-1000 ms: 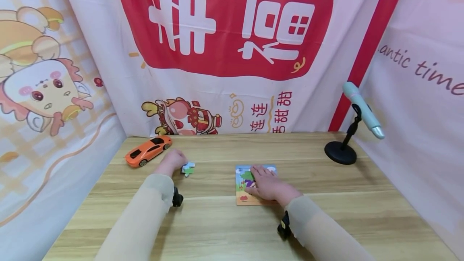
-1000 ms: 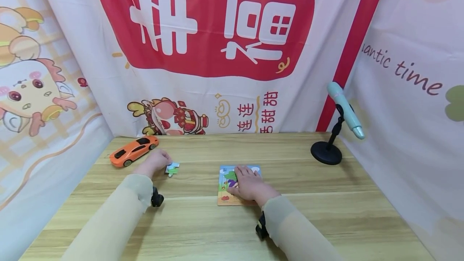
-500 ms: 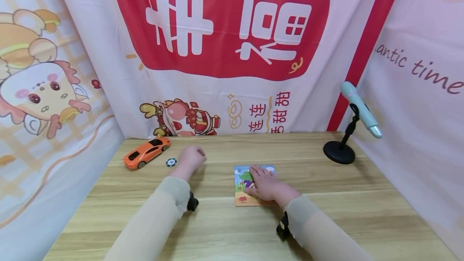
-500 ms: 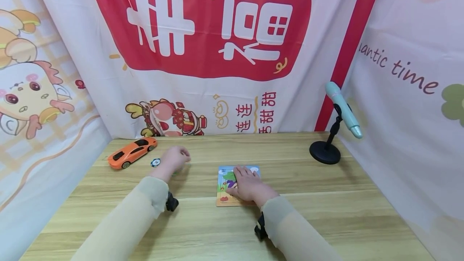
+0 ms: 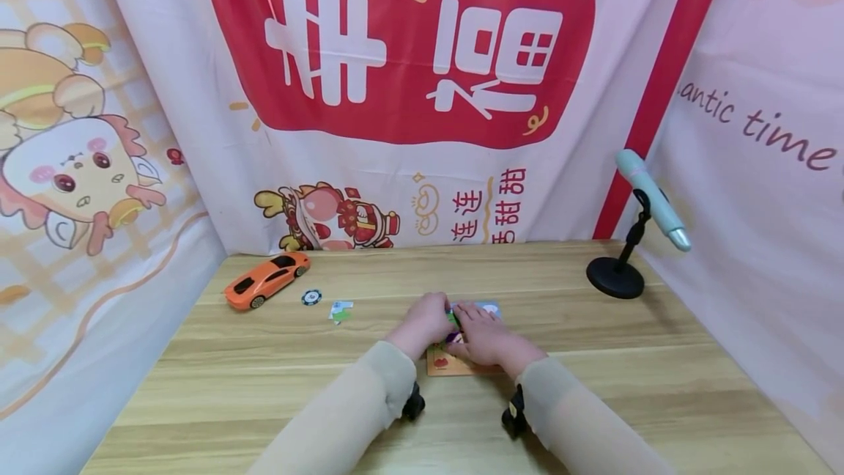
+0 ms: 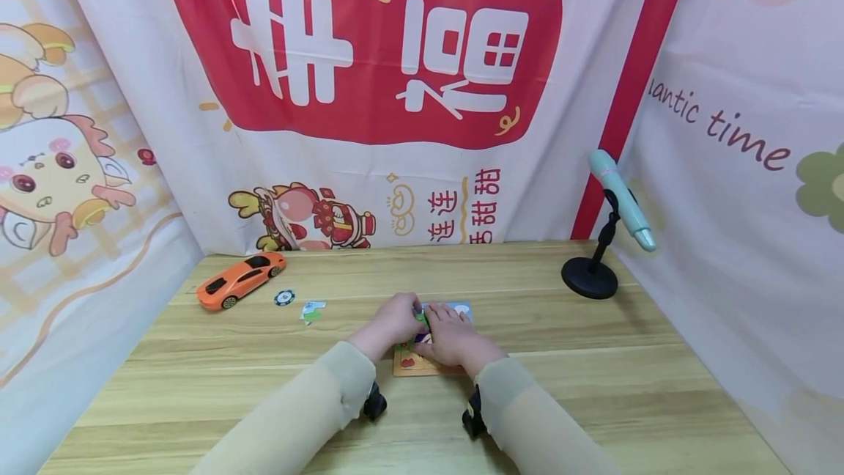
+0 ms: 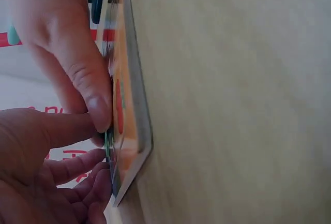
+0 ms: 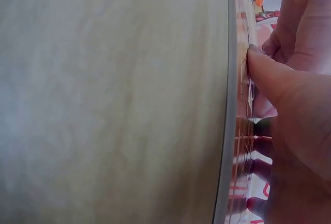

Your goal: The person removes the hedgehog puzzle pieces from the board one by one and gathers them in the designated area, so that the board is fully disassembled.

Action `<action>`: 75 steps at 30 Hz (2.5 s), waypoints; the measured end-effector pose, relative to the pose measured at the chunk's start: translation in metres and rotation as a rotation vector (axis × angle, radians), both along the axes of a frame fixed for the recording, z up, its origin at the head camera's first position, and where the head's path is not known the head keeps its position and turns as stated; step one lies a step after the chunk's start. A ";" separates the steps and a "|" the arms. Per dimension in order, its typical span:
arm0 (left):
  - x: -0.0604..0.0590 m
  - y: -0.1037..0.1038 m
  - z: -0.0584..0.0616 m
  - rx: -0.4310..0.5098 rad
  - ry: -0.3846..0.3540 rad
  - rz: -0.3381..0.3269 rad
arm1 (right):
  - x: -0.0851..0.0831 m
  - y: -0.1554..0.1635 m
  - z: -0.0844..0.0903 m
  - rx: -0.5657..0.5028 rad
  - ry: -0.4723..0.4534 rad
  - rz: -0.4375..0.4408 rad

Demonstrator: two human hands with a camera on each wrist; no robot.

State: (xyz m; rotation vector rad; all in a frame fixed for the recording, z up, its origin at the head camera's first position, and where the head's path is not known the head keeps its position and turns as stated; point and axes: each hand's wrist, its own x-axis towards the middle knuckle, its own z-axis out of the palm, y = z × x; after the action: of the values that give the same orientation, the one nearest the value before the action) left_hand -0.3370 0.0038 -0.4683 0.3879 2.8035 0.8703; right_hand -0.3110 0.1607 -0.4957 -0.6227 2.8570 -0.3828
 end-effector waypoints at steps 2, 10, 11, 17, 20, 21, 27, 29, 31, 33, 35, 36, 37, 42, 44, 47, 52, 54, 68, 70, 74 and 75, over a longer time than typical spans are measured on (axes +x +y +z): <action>0.000 0.004 0.000 -0.013 -0.008 0.009 | 0.002 0.003 0.003 -0.032 -0.016 -0.004; -0.002 0.006 -0.004 0.024 -0.068 0.055 | 0.012 0.022 0.012 -0.108 -0.074 -0.089; -0.002 0.006 -0.004 0.030 -0.071 0.060 | 0.013 0.024 0.012 -0.104 -0.076 -0.096; -0.003 0.005 -0.006 0.065 -0.073 0.074 | 0.017 0.026 0.012 -0.102 -0.095 -0.154; -0.004 0.005 -0.008 0.088 -0.070 0.088 | 0.018 0.026 0.012 -0.102 -0.097 -0.172; -0.004 0.005 -0.008 0.098 -0.072 0.093 | 0.018 0.026 0.012 -0.102 -0.095 -0.172; -0.007 0.004 -0.013 0.181 -0.094 0.109 | 0.019 0.025 0.013 -0.105 -0.086 -0.168; -0.008 0.003 -0.014 0.195 -0.097 0.108 | 0.019 0.025 0.014 -0.116 -0.084 -0.169; -0.010 0.002 -0.015 0.199 -0.090 0.101 | 0.019 0.025 0.015 -0.122 -0.084 -0.173; -0.010 0.002 -0.016 0.208 -0.082 0.089 | 0.019 0.025 0.014 -0.119 -0.082 -0.172; -0.009 0.001 -0.015 0.215 -0.073 0.078 | 0.018 0.025 0.013 -0.121 -0.075 -0.166; -0.009 0.001 -0.015 0.222 -0.072 0.073 | 0.018 0.025 0.013 -0.115 -0.074 -0.165; -0.009 0.000 -0.014 0.226 -0.070 0.071 | 0.017 0.025 0.012 -0.114 -0.070 -0.161; -0.010 -0.004 -0.012 0.229 -0.031 0.056 | 0.017 0.026 0.011 -0.110 -0.052 -0.153; -0.011 -0.009 -0.012 0.227 -0.014 0.052 | 0.017 0.026 0.011 -0.110 -0.052 -0.156; -0.014 -0.021 -0.010 0.225 -0.008 0.059 | 0.017 0.026 0.011 -0.099 -0.058 -0.149; -0.021 -0.056 -0.007 0.213 0.015 0.097 | 0.018 0.025 0.012 -0.092 -0.076 -0.154; -0.024 -0.073 -0.007 0.196 0.020 0.125 | 0.018 0.026 0.011 -0.090 -0.079 -0.159; -0.026 -0.145 -0.004 0.025 -0.034 0.187 | 0.017 0.025 0.013 -0.065 -0.093 -0.168; -0.026 -0.146 -0.005 -0.016 -0.026 0.180 | 0.017 0.025 0.013 -0.063 -0.094 -0.165; -0.026 -0.136 -0.004 -0.093 0.038 0.170 | 0.018 0.025 0.013 -0.062 -0.098 -0.165; -0.025 -0.131 -0.002 -0.106 0.063 0.158 | 0.018 0.025 0.013 -0.061 -0.098 -0.167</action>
State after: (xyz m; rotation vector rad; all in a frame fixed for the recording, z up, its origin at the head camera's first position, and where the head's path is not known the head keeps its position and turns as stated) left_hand -0.3616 -0.1271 -0.4707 0.1837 2.9556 0.7474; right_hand -0.2926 0.1857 -0.4828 -0.3645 2.8198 -0.5130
